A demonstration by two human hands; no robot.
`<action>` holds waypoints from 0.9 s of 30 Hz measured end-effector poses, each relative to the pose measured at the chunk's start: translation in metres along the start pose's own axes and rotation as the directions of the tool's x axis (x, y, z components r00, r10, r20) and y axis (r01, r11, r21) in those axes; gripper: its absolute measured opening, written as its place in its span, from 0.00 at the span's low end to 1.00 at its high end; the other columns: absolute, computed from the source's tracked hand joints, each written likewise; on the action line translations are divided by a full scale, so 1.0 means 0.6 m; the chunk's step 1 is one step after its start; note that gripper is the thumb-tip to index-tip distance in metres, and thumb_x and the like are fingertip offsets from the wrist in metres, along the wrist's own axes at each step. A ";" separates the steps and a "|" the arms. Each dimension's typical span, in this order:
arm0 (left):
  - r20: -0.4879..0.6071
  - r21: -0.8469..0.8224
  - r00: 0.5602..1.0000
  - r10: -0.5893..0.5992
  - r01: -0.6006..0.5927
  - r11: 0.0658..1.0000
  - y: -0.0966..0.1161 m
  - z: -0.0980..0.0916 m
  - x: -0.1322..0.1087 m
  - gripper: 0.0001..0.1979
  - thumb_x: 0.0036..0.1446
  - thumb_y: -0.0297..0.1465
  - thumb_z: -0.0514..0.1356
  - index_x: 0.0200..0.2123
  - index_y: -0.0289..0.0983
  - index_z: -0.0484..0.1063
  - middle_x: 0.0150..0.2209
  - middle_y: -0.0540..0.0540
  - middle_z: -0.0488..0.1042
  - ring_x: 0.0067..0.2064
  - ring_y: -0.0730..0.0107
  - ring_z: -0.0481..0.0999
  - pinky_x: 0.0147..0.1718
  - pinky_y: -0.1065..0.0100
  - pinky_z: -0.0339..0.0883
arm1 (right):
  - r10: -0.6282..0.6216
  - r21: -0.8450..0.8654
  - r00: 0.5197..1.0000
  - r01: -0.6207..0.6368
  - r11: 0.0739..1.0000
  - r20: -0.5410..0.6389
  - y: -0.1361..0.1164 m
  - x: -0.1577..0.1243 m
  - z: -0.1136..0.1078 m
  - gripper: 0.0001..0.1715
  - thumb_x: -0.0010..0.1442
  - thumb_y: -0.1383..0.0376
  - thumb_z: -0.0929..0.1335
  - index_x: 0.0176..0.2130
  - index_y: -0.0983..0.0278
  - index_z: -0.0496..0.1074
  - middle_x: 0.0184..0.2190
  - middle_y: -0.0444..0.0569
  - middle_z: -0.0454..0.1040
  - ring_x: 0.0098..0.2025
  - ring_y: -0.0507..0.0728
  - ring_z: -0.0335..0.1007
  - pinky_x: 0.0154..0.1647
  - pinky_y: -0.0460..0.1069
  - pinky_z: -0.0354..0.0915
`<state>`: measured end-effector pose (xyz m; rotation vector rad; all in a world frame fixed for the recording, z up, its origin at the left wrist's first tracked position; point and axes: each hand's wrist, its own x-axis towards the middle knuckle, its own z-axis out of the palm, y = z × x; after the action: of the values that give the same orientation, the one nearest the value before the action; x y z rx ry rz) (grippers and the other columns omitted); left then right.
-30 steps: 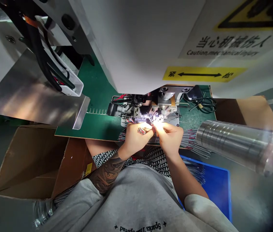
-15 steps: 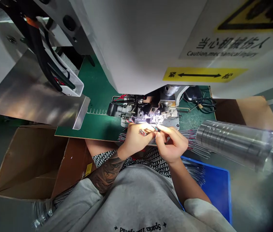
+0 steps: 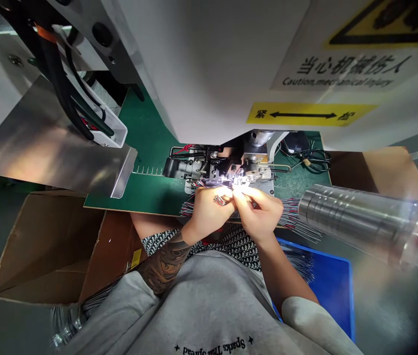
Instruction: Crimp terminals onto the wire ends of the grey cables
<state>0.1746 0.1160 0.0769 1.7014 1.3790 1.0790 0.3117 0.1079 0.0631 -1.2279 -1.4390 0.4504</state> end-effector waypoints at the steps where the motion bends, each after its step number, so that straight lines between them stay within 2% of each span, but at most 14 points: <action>1: -0.009 0.000 1.000 -0.007 0.007 1.000 0.000 0.001 0.000 0.18 0.57 0.31 0.64 0.20 0.32 0.62 0.20 0.52 0.61 0.26 0.80 0.55 0.27 0.69 0.52 | 0.003 0.004 1.000 -0.003 1.000 0.005 0.001 0.001 0.000 0.05 0.65 0.64 0.74 0.37 0.61 0.84 0.32 0.46 0.83 0.28 0.54 0.74 0.33 0.50 0.72; 6: -0.031 0.009 0.998 -0.055 0.055 0.998 0.000 0.004 -0.001 0.17 0.57 0.32 0.63 0.20 0.32 0.62 0.20 0.53 0.62 0.26 0.80 0.56 0.27 0.69 0.52 | 0.016 0.035 1.000 -0.017 0.999 0.018 0.006 0.006 0.002 0.05 0.65 0.64 0.75 0.40 0.60 0.85 0.35 0.45 0.84 0.29 0.53 0.76 0.35 0.49 0.75; 11: -0.051 0.023 0.997 -0.064 0.065 0.998 -0.001 0.005 -0.002 0.18 0.56 0.32 0.64 0.20 0.33 0.61 0.20 0.53 0.61 0.26 0.80 0.55 0.27 0.70 0.52 | -0.074 0.072 0.997 0.075 0.995 -0.007 0.008 0.011 0.005 0.04 0.64 0.66 0.75 0.40 0.60 0.84 0.33 0.44 0.84 0.29 0.52 0.77 0.34 0.47 0.75; 16: -0.046 0.024 0.997 -0.058 0.060 0.998 -0.003 0.005 -0.004 0.17 0.56 0.31 0.65 0.20 0.32 0.63 0.20 0.54 0.62 0.25 0.81 0.56 0.27 0.71 0.53 | -0.105 0.089 0.994 0.103 0.991 0.016 0.013 0.013 0.007 0.03 0.65 0.67 0.74 0.38 0.62 0.82 0.26 0.43 0.78 0.23 0.50 0.68 0.27 0.47 0.70; 19: -0.026 -0.016 0.999 -0.033 0.033 0.999 -0.009 0.003 -0.008 0.16 0.58 0.30 0.66 0.21 0.32 0.67 0.21 0.53 0.67 0.26 0.81 0.59 0.28 0.72 0.56 | -0.131 0.099 0.990 0.126 0.987 0.048 0.020 0.009 0.004 0.04 0.65 0.69 0.74 0.40 0.61 0.83 0.24 0.42 0.74 0.23 0.49 0.65 0.25 0.47 0.66; 22: -0.007 -0.045 1.000 0.010 -0.011 0.999 -0.015 -0.002 -0.013 0.15 0.58 0.28 0.67 0.21 0.32 0.69 0.21 0.52 0.70 0.25 0.81 0.62 0.27 0.72 0.58 | -0.199 0.132 0.974 0.184 0.974 0.106 0.027 0.002 -0.002 0.12 0.63 0.72 0.75 0.45 0.59 0.83 0.23 0.40 0.70 0.23 0.48 0.62 0.24 0.47 0.61; 24: -0.008 -0.052 0.999 0.049 -0.049 0.997 -0.020 -0.005 -0.017 0.14 0.58 0.27 0.68 0.22 0.32 0.70 0.22 0.52 0.71 0.25 0.80 0.64 0.26 0.72 0.59 | -0.242 0.143 0.965 0.227 0.963 0.100 0.029 -0.003 -0.004 0.16 0.61 0.74 0.75 0.48 0.59 0.83 0.27 0.42 0.72 0.26 0.49 0.66 0.27 0.47 0.64; 27: -0.019 -0.065 0.994 0.106 -0.107 0.992 -0.028 -0.011 -0.021 0.10 0.58 0.26 0.70 0.25 0.33 0.75 0.25 0.50 0.76 0.26 0.77 0.72 0.30 0.72 0.67 | -0.257 0.122 0.966 0.252 0.960 0.033 0.027 -0.010 -0.006 0.17 0.60 0.75 0.75 0.47 0.60 0.83 0.39 0.49 0.80 0.38 0.54 0.77 0.37 0.52 0.73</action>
<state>0.1609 0.1070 0.0624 1.7381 1.2605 1.1861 0.3204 0.1076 0.0477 -0.9286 -1.5657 0.3837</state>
